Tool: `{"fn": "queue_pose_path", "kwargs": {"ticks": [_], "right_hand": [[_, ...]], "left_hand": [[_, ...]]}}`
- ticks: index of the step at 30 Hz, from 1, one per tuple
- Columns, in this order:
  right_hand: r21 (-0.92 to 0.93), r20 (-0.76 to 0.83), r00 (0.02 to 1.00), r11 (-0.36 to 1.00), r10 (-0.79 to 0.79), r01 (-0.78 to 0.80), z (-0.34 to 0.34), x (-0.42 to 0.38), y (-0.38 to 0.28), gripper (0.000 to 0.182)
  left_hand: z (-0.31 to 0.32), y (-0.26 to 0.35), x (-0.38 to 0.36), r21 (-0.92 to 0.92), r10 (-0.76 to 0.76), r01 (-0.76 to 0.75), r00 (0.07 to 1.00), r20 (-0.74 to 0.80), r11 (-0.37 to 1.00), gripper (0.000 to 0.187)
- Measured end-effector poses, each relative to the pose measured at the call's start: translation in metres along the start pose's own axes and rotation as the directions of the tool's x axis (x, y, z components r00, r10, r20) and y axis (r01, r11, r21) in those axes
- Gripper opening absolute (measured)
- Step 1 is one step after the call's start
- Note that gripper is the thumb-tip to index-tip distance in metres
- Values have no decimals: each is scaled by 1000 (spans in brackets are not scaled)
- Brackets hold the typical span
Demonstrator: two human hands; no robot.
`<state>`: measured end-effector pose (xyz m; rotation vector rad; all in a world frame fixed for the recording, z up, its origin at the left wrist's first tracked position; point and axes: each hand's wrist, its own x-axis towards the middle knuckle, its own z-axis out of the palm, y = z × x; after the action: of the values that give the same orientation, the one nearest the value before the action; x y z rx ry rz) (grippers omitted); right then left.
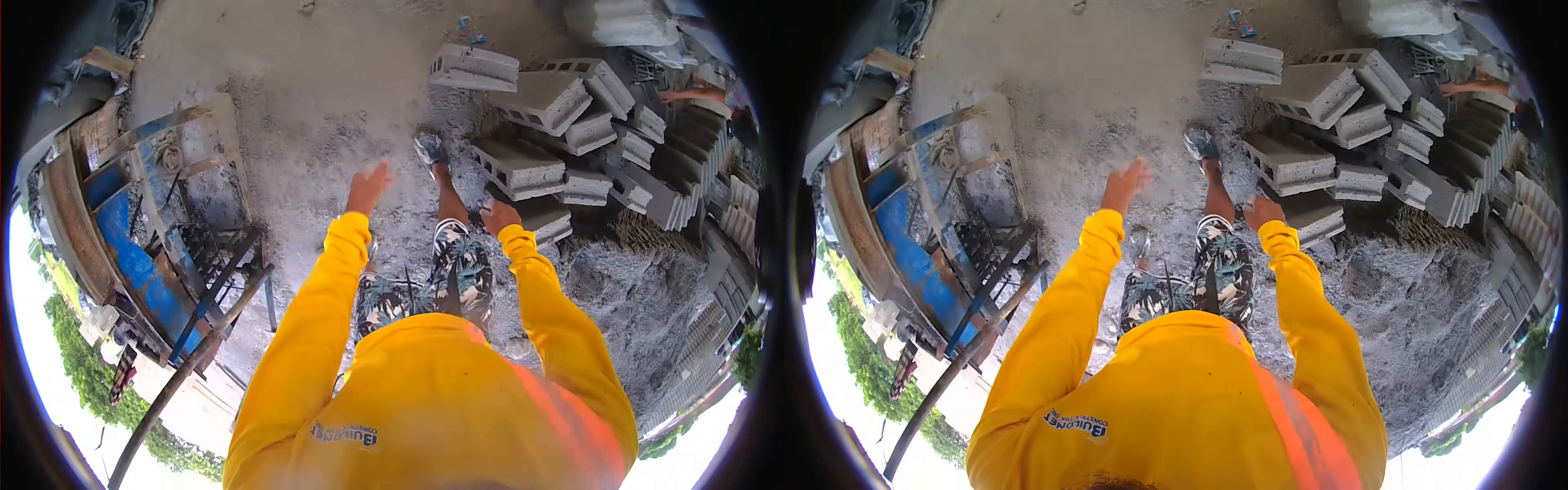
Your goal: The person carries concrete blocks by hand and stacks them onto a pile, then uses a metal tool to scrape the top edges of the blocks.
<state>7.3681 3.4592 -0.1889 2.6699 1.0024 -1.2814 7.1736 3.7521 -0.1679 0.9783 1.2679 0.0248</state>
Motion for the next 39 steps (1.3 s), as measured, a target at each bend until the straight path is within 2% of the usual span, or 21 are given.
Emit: {"fn": "queue_pose_path", "kwargs": {"ticks": [1,3,4,5,7,9,10,12,15,18,19,20,21,22,25,28,30,34,36,38,39], "right_hand": [[81,12,1000,997,3,-4,2,6,3,36],[239,31,999,971,17,-24,12,12,9,36],[193,42,999,981,-9,0,18,12,12,36],[147,53,998,989,-38,30,23,15,16,37],[69,77,992,993,-96,91,27,27,22,38],[12,108,983,989,-150,149,25,38,22,38],[0,74,977,980,-198,199,24,44,23,37],[-18,84,973,976,-214,217,26,56,25,33],[-93,148,957,960,-249,264,18,73,20,27],[-255,237,926,901,-293,351,20,84,16,24],[-323,255,900,846,-353,423,19,99,11,25],[-384,293,874,789,-389,480,23,103,21,26],[-436,340,843,725,-416,534,30,104,33,27],[-459,375,845,715,-382,528,40,107,46,25],[-438,434,796,674,-421,595,45,111,52,28],[-572,535,763,510,-362,643,37,112,41,28],[-604,598,743,440,-301,664,41,119,39,33],[-696,636,728,217,-255,684,48,129,50,44],[-636,763,631,11,-143,772,36,126,46,50],[-554,832,554,-111,-29,825,43,128,57,55],[-450,871,483,-251,87,857,41,130,48,55]], "left_hand": [[18,3,45,140,155,-161,987,52,977,29],[66,29,118,210,311,-319,948,72,924,31],[90,43,154,244,386,-393,919,81,886,33],[114,83,167,313,278,-281,959,56,907,56],[155,89,236,381,298,-247,951,-80,891,80],[184,97,269,324,268,-244,963,-33,914,74],[195,101,284,296,256,-241,967,-12,924,71],[205,108,296,240,236,-235,971,25,942,65],[202,108,293,210,297,-284,954,-36,936,66],[190,119,260,109,155,-155,988,10,982,67],[187,78,252,-100,187,-192,981,-60,976,64],[187,79,223,-165,96,-128,977,-190,978,75],[177,82,193,-229,51,-75,993,-109,970,85],[176,72,174,-298,40,-125,960,-277,946,54],[146,36,153,-375,4,-122,954,-301,919,49],[96,33,99,-330,-43,-74,942,-334,941,45],[51,29,58,-202,-79,8,935,-345,979,45],[-30,-14,-27,-85,-4,-37,899,-438,996,48],[-68,-50,-63,-36,2,-20,887,-461,999,53],[-108,-91,-105,40,-27,52,880,-473,998,63],[-129,-106,-124,134,-34,112,876,-482,985,66]]}}
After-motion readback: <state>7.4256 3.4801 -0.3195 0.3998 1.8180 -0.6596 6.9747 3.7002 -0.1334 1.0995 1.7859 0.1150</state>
